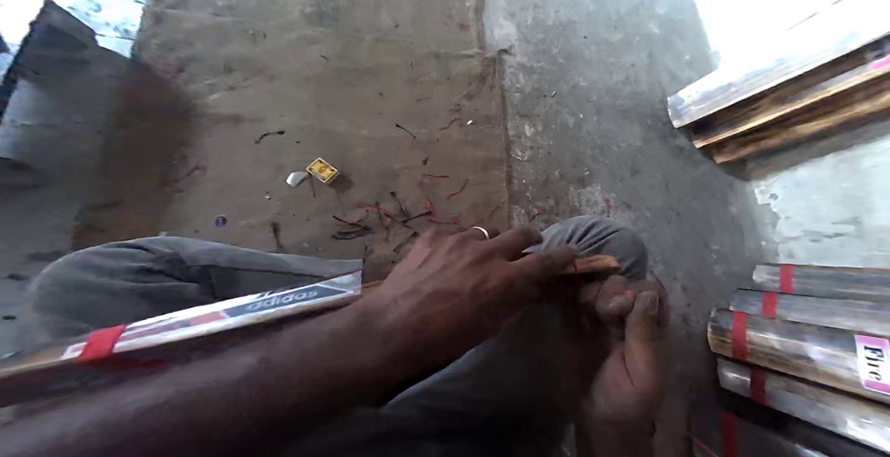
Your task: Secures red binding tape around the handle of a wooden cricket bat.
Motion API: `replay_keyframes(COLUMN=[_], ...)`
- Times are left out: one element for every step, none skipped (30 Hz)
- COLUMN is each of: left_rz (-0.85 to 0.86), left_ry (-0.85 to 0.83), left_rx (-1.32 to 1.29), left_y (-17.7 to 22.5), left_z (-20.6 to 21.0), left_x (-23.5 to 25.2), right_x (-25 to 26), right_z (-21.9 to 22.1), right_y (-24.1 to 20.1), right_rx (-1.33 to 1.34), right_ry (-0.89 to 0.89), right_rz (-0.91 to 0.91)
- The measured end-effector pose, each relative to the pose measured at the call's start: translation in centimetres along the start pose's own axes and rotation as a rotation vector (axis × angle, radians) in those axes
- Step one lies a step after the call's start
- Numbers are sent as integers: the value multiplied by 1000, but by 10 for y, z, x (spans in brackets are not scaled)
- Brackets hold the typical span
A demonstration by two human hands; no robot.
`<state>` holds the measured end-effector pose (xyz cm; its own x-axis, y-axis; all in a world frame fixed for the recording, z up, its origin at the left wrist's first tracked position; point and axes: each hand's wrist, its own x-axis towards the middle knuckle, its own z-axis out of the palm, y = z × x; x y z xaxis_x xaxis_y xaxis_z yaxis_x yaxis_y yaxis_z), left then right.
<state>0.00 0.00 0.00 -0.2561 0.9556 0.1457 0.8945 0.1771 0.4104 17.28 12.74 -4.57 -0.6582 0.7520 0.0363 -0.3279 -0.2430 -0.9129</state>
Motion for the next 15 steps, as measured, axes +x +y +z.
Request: replay_keyframes(left_rz=[-25, -49, -69, -99, -136, -176, -204, -212, -221, -228, -227, -226, -222, -218, -218], left_ry=[35, 73, 108, 119, 109, 86, 76, 78, 70, 62, 58, 63, 55, 35, 14], left_rx=[77, 140, 185, 230, 277, 324, 372, 400, 397, 372, 335, 295, 262, 237, 217], left_y=[6, 11, 16, 21, 26, 29, 30, 28, 26, 24, 20, 16, 12, 9, 6], left_z=[2, 6, 14, 24, 36, 48, 59, 67, 72, 74, 75, 74, 73, 71, 68], left_x=[-3, -5, -8, -10, -12, -14, -15, -13, -10, -8, -5, -3, -1, 1, 2], right_x=[5, 10, 14, 17, 19, 21, 24, 27, 31, 34, 36, 39, 41, 42, 43], right_z=[4, 8, 13, 19, 26, 31, 33, 36, 37, 39, 39, 40, 40, 39, 38], right_y=[1, 1, 1, 0, 0, 0, 1, 2, 2, 3, 3, 3, 3, 3, 3], right_rx=[-63, -106, -132, -141, -124, -100, -84, -78, -83, -93, -110, -122, -121, -112, -111], right_ry=[-7, -4, 0, 11, 14, 10, -5, -22, -40, -52, -62, -66, -69, -69, -70], right_rz=[-16, -26, -30, -25, -10, 10, 19, 22, 22, 25, 34, 46, 60, 69, 73])
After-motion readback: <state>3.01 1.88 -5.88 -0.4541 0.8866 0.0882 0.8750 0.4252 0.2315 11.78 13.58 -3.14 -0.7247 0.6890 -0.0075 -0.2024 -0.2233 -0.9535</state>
